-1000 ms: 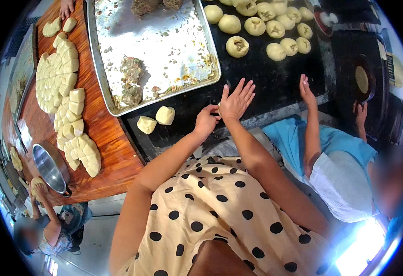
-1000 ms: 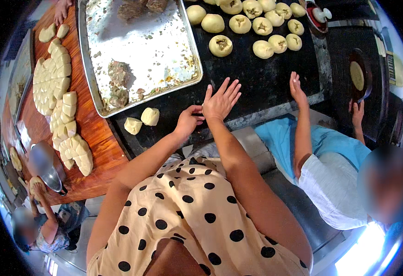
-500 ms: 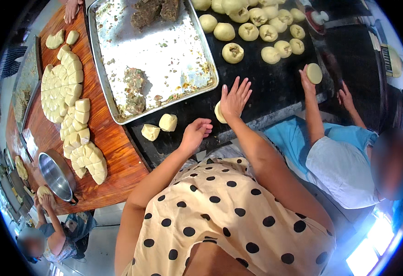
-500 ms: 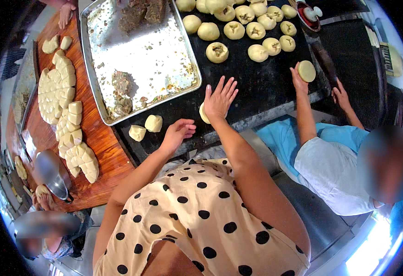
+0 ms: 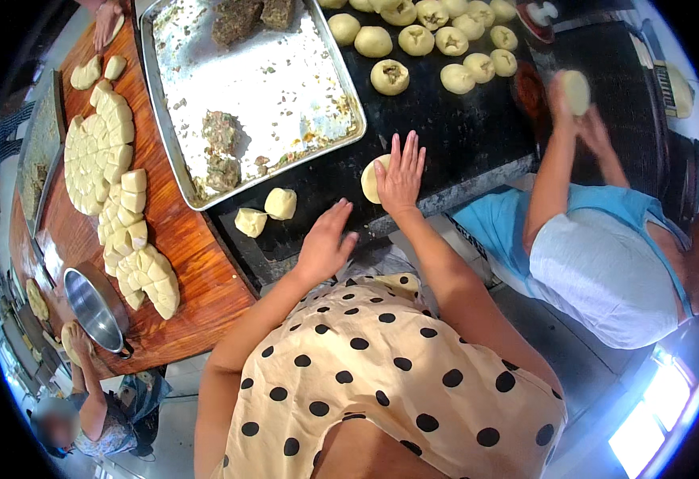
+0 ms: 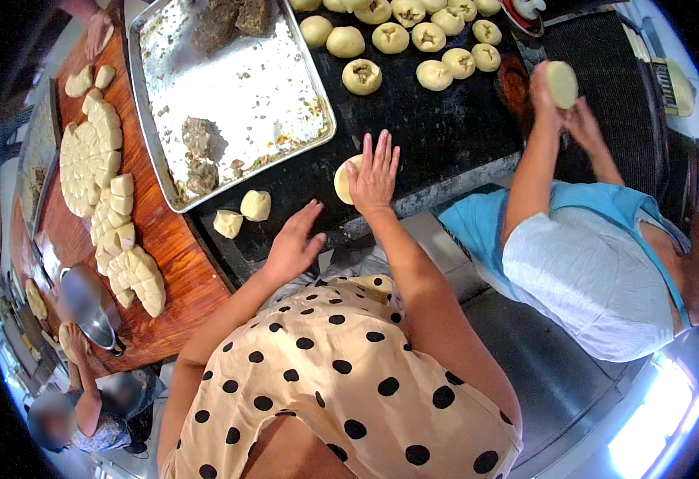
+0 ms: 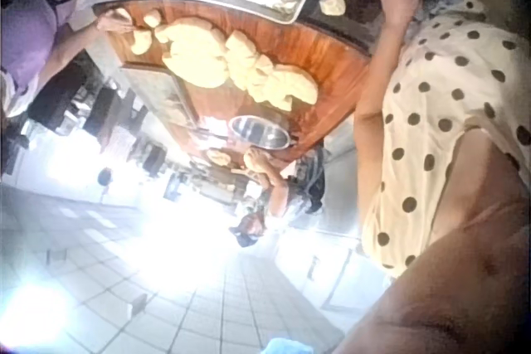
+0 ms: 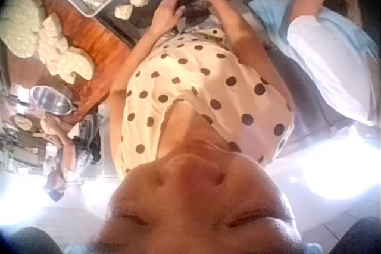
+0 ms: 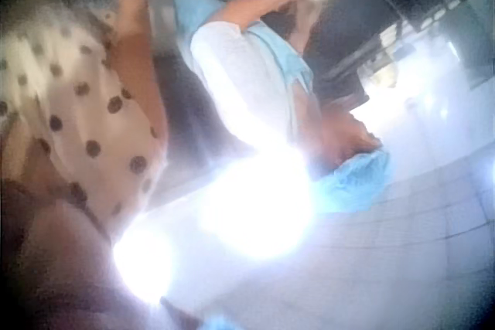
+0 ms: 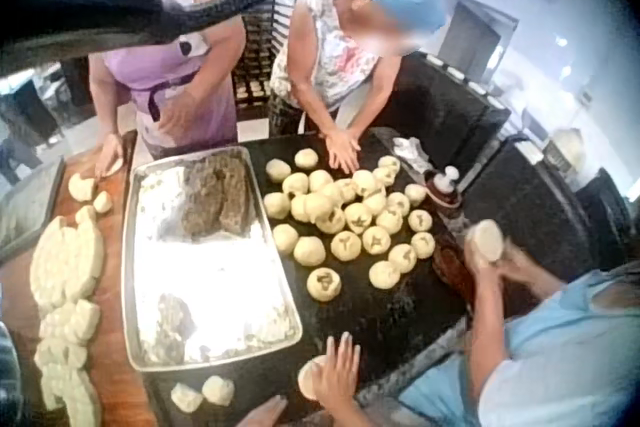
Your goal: The person prepares filled dough portions by hand, first taking a piece of dough, flattening it on a table, adding a portion of meat filling, and then pinching the edges together to seal the filling inside before rolling it into a ball and placing it onto a work surface.
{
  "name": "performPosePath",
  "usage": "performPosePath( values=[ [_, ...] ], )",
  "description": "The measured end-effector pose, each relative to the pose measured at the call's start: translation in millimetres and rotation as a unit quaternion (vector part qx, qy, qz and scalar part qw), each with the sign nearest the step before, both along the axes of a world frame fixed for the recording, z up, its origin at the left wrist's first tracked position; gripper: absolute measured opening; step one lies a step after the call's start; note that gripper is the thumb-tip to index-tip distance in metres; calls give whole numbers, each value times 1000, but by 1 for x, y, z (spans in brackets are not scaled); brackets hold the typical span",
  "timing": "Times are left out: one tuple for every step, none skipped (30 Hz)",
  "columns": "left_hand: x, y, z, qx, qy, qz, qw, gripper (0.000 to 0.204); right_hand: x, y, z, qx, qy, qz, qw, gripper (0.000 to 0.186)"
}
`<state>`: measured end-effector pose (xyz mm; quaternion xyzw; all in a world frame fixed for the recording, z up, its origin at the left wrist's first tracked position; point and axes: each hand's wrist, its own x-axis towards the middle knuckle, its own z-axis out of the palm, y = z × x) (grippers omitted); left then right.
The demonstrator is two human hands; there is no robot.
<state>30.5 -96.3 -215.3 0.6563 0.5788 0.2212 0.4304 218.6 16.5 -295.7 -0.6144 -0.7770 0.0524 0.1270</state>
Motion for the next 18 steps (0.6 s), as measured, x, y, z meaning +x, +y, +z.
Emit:
performPosePath(
  values=[
    [4, 4, -4, 27, 10, -73, 997, 65, 2, -2, -3, -11, 3, 2, 1000, 72],
    [10, 11, -8, 54, 41, -91, 994, 66, 5, -3, -5, -21, 7, 3, 1000, 72],
    [20, 18, -10, 81, 70, -114, 988, 68, 5, 2, -6, -20, 8, -2, 1000, 71],
    [27, 20, -10, 107, 98, -136, 980, 70, 5, 7, -7, -19, 9, -8, 1000, 70],
    [32, 18, -12, 105, 118, -156, 975, 76, 9, -1, -12, -32, 15, -10, 999, 66],
    [34, 22, -13, 112, 129, -154, 973, 77, 10, -8, -12, -28, 103, -44, 993, 63],
    [35, 27, -14, 119, 140, -152, 971, 79, 12, -6, -13, -11, 128, -96, 987, 60],
    [36, 34, -16, 126, 151, -151, 969, 80, 15, -4, -14, 6, 152, -148, 977, 58],
    [36, 40, -22, 124, 187, -164, 961, 85, 19, -7, -10, 0, 180, -156, 971, 55],
    [37, 44, -28, 130, 194, -173, 957, 86, 26, -10, -5, -5, 207, -165, 964, 53],
    [38, 47, -33, 137, 200, -183, 953, 87, 31, -14, 0, -11, 234, -174, 956, 51],
    [40, 51, -38, 145, 204, -194, 949, 88, 37, -17, 1, -14, 239, -174, 955, 50],
    [42, 55, -42, 140, 220, -213, 942, 91, 42, -21, 3, -18, 245, -174, 954, 48],
    [44, 58, -48, 136, 217, -204, 945, 91, 47, -25, 4, -21, 249, -173, 953, 46],
    [45, 60, -55, 131, 213, -198, 948, 92, 45, -28, 8, -27, 256, -184, 949, 45],
    [46, 60, -60, 126, 209, -190, 951, 93, 46, -28, 6, -36, 249, -180, 951, 45],
    [48, 60, -66, 111, 211, -187, 953, 95, 47, -28, 4, -45, 243, -175, 953, 45],
    [48, 60, -67, 114, 210, -188, 953, 95, 47, -28, 2, -53, 240, -170, 954, 45]
  ],
)
